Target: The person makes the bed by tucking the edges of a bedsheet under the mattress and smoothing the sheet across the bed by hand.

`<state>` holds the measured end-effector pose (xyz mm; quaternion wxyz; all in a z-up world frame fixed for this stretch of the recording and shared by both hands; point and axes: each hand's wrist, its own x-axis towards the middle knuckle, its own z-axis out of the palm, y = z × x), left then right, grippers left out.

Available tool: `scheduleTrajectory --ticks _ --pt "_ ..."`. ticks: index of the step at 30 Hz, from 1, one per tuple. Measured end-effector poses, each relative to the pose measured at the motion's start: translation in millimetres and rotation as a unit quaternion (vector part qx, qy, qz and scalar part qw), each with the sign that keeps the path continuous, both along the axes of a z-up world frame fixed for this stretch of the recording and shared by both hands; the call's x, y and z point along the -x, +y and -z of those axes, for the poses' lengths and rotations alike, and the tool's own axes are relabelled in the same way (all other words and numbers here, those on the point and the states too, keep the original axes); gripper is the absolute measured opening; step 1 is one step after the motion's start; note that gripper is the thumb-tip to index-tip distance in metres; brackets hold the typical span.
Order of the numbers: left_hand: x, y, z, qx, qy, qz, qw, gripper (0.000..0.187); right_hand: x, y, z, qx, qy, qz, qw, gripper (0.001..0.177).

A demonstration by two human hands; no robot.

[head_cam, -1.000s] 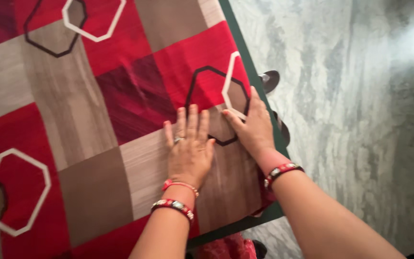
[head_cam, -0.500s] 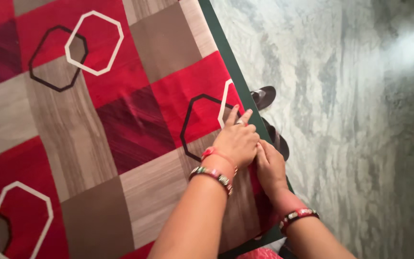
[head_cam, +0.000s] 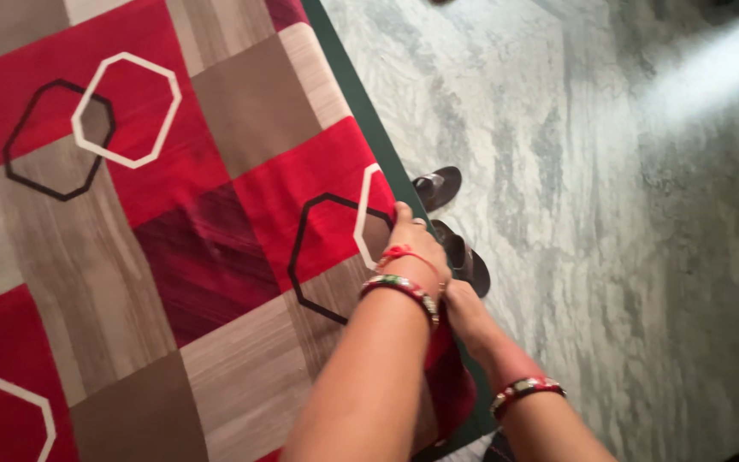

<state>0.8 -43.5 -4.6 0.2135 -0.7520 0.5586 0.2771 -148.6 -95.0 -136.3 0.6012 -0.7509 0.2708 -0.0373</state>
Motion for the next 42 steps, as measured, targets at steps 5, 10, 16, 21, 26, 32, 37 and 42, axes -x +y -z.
scheduleTrajectory --ticks 5,10,16,21,26,32,37,42 --pt "4.1 -9.6 -22.5 -0.099 0.014 0.031 0.995 0.038 -9.0 -13.3 5.2 0.054 0.094 -0.009 0.994 0.032" --pt "-3.2 19.0 -8.5 0.059 0.028 -0.057 0.996 0.038 -21.3 -16.8 -9.8 0.152 0.244 -0.097 0.953 0.034" --pt "-5.3 119.9 18.8 0.493 0.04 -0.168 0.853 0.056 -52.4 53.9 -110.3 0.176 0.107 0.097 0.974 0.044" --pt "-37.0 151.0 8.4 0.452 -0.151 -0.386 0.79 0.072 -93.8 102.3 -129.6 0.528 -0.058 -0.108 0.84 0.071" --pt "-74.3 171.0 22.2 0.447 -0.2 -0.547 0.679 0.069 -131.1 97.6 -127.1 0.474 -0.124 -0.314 0.813 0.078" --pt "-91.0 144.5 16.1 0.336 -0.217 -0.592 0.699 0.08 -214.9 53.9 -130.5 0.517 -0.079 -0.295 0.8 0.078" --pt "-101.9 73.4 18.3 0.284 -0.275 -0.653 0.645 0.087 -273.9 -12.4 -123.3 0.48 -0.095 -0.313 0.814 0.081" --pt "-113.1 39.0 23.9 0.244 -0.304 -0.682 0.619 0.081 -285.6 -36.1 -102.1 0.343 -0.184 -0.349 0.853 0.083"
